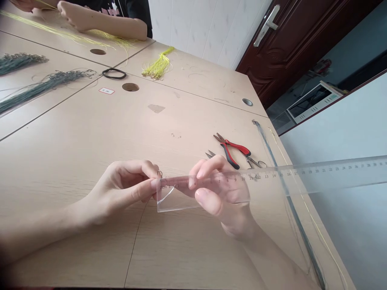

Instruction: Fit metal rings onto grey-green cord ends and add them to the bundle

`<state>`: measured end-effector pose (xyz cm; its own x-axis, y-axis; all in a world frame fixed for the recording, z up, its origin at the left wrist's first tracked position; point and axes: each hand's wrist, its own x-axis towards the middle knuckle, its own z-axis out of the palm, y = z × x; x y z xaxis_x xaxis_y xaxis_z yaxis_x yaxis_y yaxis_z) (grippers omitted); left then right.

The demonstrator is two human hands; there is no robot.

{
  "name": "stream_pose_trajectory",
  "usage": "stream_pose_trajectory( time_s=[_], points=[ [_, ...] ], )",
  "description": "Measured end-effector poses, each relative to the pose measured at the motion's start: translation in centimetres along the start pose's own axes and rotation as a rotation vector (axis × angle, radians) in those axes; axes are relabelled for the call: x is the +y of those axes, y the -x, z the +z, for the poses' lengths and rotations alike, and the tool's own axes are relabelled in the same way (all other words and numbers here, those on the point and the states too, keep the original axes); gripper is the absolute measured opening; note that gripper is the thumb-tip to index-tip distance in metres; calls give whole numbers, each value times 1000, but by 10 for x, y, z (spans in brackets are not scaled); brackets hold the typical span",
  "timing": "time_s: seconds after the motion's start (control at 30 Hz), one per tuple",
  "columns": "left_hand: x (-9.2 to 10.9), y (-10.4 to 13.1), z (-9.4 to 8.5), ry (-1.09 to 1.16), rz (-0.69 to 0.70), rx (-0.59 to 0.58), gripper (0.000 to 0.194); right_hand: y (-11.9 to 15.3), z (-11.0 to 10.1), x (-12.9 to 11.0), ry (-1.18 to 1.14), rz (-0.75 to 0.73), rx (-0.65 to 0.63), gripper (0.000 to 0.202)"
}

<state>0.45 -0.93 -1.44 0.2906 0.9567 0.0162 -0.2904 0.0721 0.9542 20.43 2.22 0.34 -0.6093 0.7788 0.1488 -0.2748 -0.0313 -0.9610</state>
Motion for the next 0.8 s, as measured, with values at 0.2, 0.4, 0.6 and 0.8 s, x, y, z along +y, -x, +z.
stream_pose_trajectory(
  time_s=[0.2,0.4,0.6,0.8],
  points=[
    [2,3,1,-53,19,3,15,1,-1,0,-6,24,-11,13],
    [0,3,-1,-96,55,-12,14,0,0,-1,-24,13,-16,13],
    [-2,3,-2,-146,109,-18,13,0,0,0,-29,-20,-28,13],
    [-2,3,-2,-135,127,-24,12,-2,1,2,-65,-36,-33,15]
  ],
)
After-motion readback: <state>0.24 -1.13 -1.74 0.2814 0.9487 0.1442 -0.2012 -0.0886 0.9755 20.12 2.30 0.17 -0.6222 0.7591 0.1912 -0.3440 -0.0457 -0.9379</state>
